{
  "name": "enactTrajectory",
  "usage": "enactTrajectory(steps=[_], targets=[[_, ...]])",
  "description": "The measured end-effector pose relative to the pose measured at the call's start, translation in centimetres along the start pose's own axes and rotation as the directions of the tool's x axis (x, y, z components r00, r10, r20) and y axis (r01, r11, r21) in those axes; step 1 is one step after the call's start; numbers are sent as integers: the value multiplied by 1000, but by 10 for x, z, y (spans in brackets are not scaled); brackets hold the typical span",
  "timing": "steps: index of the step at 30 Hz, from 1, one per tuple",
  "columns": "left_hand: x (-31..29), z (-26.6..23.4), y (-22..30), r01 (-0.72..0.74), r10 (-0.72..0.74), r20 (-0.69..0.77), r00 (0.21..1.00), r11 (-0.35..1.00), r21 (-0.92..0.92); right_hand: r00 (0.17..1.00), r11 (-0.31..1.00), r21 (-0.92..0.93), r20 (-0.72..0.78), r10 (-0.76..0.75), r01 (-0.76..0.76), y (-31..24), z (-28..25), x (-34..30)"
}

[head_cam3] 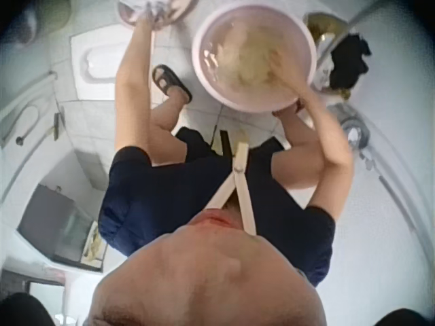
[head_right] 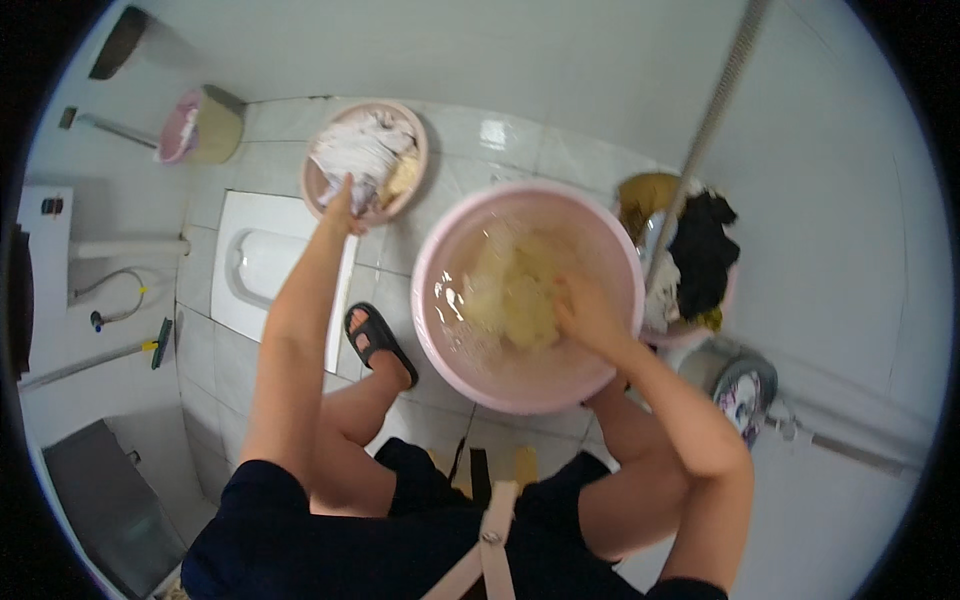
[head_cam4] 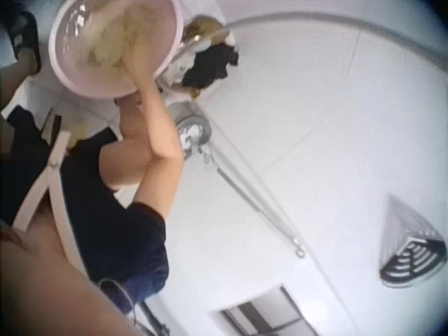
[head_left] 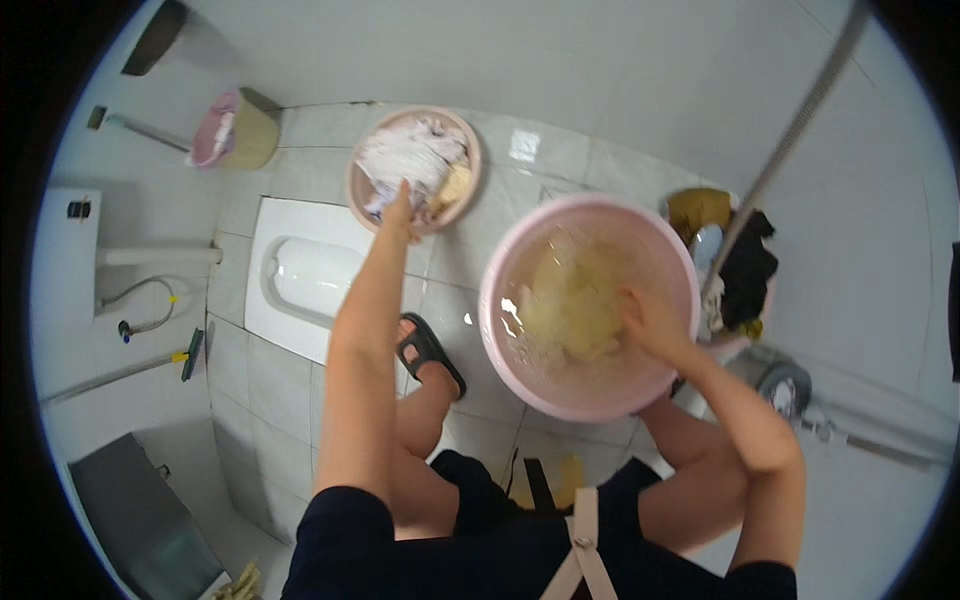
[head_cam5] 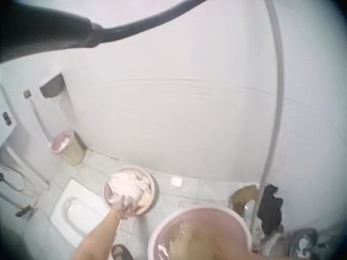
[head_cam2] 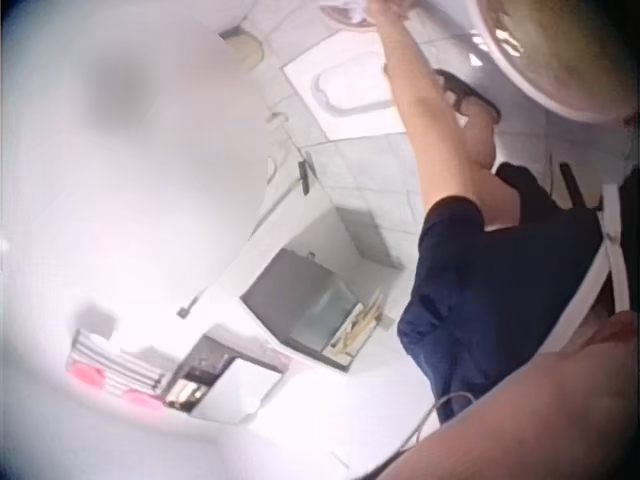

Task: The person sits on a small stool in a bathroom and hand-washes various pieces of clothing in a pink basin filled with soapy water. They scrub, rinse, and wring out each item individually, then place the cleaned clothes into a separate beige basin to the left.

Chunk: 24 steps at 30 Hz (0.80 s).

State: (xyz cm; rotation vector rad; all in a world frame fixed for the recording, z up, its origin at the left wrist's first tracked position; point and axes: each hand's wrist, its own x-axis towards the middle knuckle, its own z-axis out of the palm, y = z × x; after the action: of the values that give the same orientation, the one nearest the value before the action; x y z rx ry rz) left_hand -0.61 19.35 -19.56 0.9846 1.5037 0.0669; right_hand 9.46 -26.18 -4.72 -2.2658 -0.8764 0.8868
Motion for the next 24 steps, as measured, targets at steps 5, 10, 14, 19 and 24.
enactTrajectory(steps=[5, 10, 14, 19, 24], targets=[[-101, 22, 29, -889, 992, 12, 129, 110, 444, 996, 950, -299, 41, -85, 93, -6, 20, 30], [-253, 76, 3, -926, 879, 439, -185, -306, 221, 996, 980, -199, 90, -2, 20, 26, 113, 55], [-272, 89, -79, -964, 679, 734, -16, -204, 168, 980, 992, -105, 175, 93, -76, -6, 132, 33], [-260, 107, -141, -755, 465, 670, 579, -3, 655, 846, 987, -154, 532, 45, 45, -10, 91, 5], [-227, 126, -178, -661, 170, 639, 751, 184, 728, 933, 975, -215, 358, 32, 49, 49, 96, 8]])
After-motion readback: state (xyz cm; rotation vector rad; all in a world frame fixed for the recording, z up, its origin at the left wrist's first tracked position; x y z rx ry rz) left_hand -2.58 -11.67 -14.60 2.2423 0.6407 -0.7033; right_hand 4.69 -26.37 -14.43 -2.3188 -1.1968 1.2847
